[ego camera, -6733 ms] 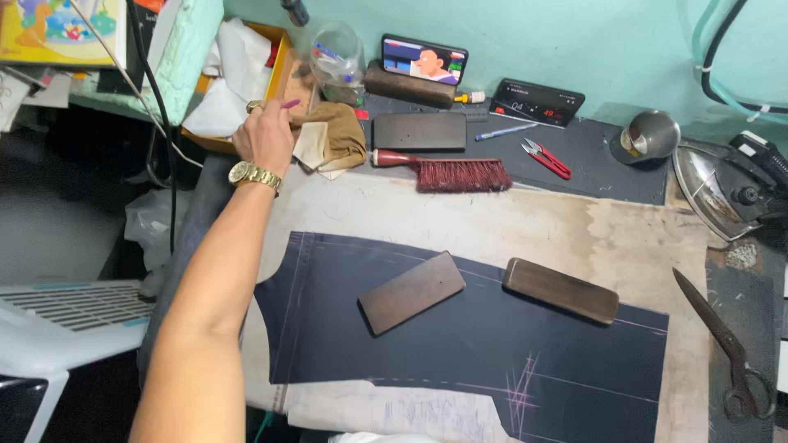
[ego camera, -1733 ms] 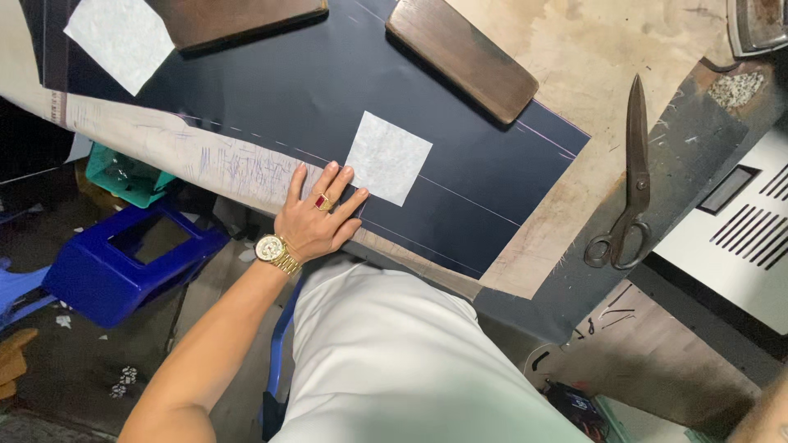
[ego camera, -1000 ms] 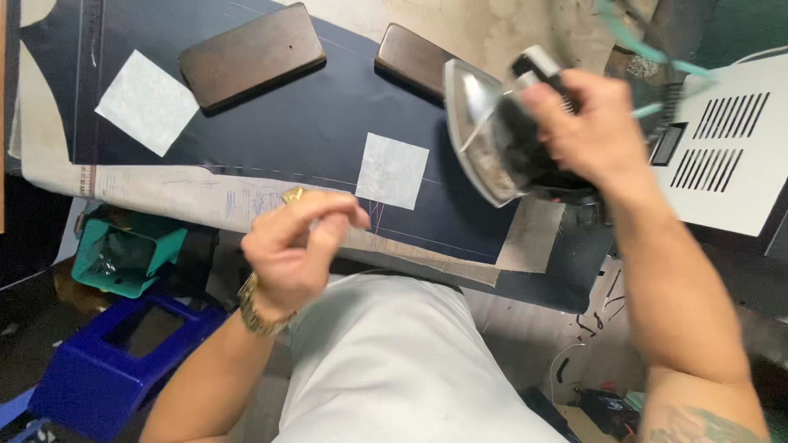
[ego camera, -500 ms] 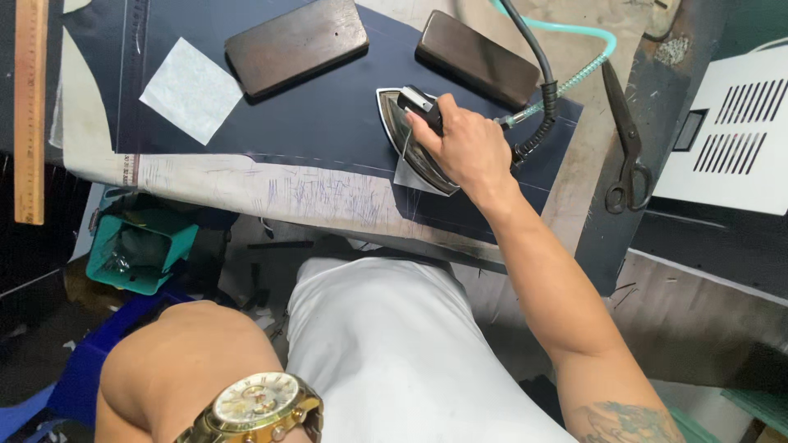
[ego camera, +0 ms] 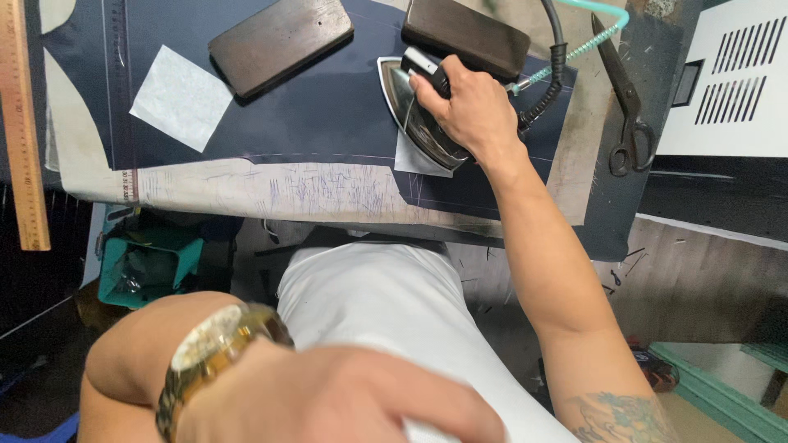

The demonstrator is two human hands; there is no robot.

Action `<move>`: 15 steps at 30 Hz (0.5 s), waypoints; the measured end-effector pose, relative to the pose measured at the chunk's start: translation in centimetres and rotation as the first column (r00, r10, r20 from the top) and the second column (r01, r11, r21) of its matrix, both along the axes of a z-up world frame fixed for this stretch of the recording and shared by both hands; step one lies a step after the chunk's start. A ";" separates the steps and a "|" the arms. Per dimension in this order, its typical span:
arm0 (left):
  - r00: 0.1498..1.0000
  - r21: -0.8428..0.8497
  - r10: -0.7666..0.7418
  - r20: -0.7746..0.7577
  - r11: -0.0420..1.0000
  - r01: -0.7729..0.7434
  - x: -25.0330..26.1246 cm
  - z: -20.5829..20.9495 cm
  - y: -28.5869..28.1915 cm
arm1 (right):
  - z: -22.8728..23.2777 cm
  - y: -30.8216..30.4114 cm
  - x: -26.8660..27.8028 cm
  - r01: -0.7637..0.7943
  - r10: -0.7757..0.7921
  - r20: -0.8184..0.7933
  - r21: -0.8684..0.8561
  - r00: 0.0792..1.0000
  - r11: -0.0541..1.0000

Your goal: The person positions white fabric patches onto a dark garment piece, presses them with an iron, and uses wooden blocks as weights.

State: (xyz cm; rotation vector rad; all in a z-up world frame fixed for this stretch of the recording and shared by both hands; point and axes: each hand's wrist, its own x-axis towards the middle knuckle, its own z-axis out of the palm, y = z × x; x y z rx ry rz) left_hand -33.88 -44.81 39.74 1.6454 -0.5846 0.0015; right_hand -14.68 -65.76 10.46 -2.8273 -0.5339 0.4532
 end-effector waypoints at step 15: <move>0.126 0.033 0.942 0.312 0.122 -0.992 -3.8 -46.0 10.6 | 1.5 -1.8 -2.7 -0.475 0.472 -0.103 -0.008 0.875 0.880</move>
